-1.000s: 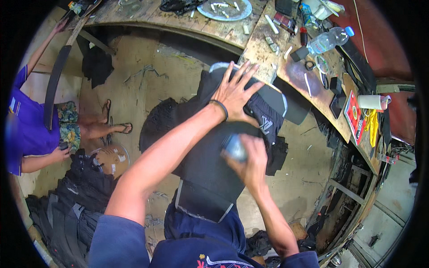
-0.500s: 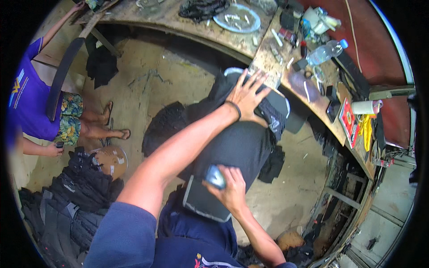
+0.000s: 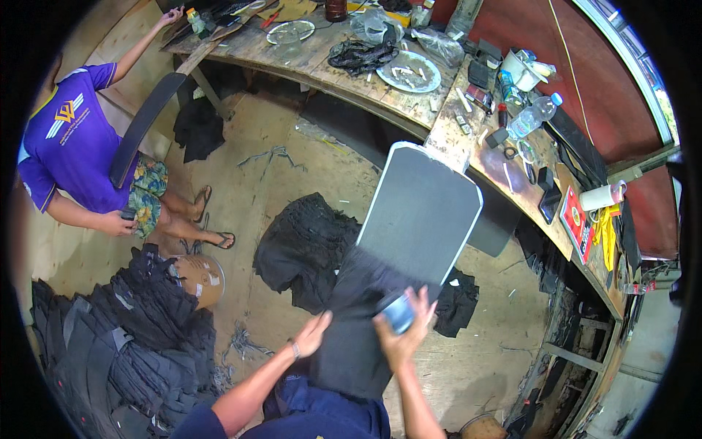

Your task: The person irons black shorts on a small ironing board using a handheld iron. They repeatedly smooth the fabric, flip the shorts, and continue ironing different sections. The person also handles a white template and places it on the board before ironing.

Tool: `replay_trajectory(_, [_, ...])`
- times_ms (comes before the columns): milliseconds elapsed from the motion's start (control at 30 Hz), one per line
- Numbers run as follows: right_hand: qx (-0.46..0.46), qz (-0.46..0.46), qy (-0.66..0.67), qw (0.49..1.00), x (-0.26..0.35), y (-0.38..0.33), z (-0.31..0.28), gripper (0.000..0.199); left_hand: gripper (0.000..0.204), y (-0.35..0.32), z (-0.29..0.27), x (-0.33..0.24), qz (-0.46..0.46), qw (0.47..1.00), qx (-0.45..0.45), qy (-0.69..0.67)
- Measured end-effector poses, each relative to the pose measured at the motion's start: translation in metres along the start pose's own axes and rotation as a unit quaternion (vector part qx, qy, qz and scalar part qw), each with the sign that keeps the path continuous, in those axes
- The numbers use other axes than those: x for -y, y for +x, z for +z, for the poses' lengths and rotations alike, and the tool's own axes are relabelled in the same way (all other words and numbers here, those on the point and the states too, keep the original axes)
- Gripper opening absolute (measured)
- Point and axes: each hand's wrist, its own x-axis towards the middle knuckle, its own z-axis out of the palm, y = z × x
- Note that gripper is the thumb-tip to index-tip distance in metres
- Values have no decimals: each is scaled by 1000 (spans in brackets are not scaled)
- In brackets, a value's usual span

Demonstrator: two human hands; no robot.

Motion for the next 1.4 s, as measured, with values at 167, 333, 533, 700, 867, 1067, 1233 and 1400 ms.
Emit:
replay_trajectory(167, [70, -91, 79, 990, 126, 37, 52, 82, 45, -31, -59, -3, 9, 923, -144, 356])
replay_trajectory(333, [27, 41, 260, 964, 108, 91, 26, 82, 72, 17, 0, -76, 275, 846, -236, 391])
replay_trajectory(533, [-123, 230, 175, 950, 38, 51, -15, 77, 148, 104, 69, -168, 95, 872, -201, 436])
replay_trajectory(700, [-196, 55, 68, 977, -66, 238, 24, 74, 150, 240, 56, -219, 206, 843, -260, 423])
replay_trajectory(867, [-225, 89, 81, 967, -24, 325, -51, 64, 131, 275, 59, -235, 441, 675, -160, 570])
replay_trajectory(1067, [124, -143, -71, 979, 60, 168, -22, 69, 137, 295, 67, -252, 387, 725, -128, 555])
replay_trajectory(1233, [174, -74, -54, 980, 29, 150, 31, 64, 140, 314, 66, -253, 403, 717, -130, 553])
replay_trajectory(1400, [203, -143, -48, 967, 53, 134, 13, 64, 140, 311, 65, -254, 396, 721, -126, 555])
